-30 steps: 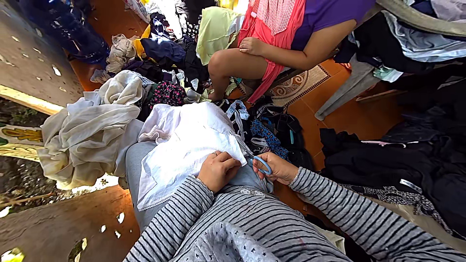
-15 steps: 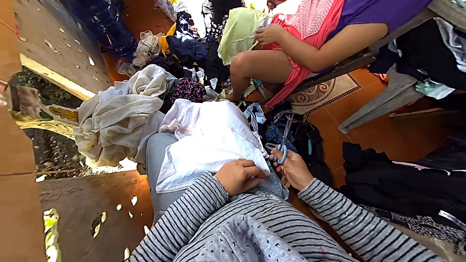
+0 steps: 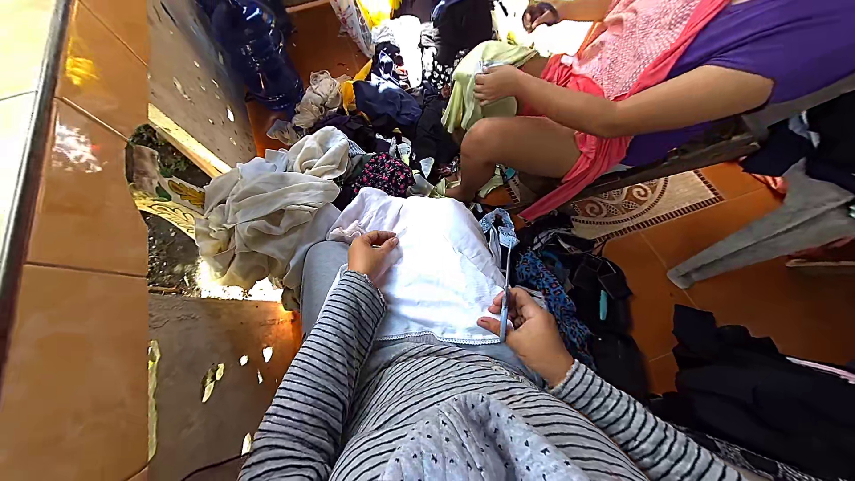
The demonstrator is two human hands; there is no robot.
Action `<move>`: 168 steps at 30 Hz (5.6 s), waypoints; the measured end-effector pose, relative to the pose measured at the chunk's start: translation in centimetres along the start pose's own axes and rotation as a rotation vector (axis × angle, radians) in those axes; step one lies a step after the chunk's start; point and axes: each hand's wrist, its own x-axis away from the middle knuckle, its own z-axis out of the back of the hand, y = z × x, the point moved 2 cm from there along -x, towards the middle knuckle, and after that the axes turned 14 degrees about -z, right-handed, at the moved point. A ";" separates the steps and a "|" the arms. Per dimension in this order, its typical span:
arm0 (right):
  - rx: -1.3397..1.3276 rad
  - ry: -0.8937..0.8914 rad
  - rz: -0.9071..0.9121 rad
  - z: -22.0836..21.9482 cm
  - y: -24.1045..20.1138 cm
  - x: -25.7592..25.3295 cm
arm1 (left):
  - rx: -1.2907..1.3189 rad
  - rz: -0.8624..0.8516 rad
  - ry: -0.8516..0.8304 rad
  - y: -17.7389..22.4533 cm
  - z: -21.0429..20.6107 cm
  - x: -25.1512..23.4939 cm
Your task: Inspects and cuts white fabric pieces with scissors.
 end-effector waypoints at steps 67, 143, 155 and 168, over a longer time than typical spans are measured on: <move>-0.037 0.018 0.059 -0.1 0.1 -1.9 | 0.450 0.107 -0.143 -0.4 2.7 4.4; 0.216 -0.270 0.401 -2.4 -5.5 0.7 | 0.488 -0.448 0.013 6.5 1.6 11.1; 0.242 -0.252 0.396 -2.4 -5.0 0.4 | 0.381 -0.462 -0.100 6.4 1.5 11.2; -0.315 -0.133 -0.028 -1.6 -3.4 -0.3 | -0.249 -0.347 -0.300 2.8 0.3 8.1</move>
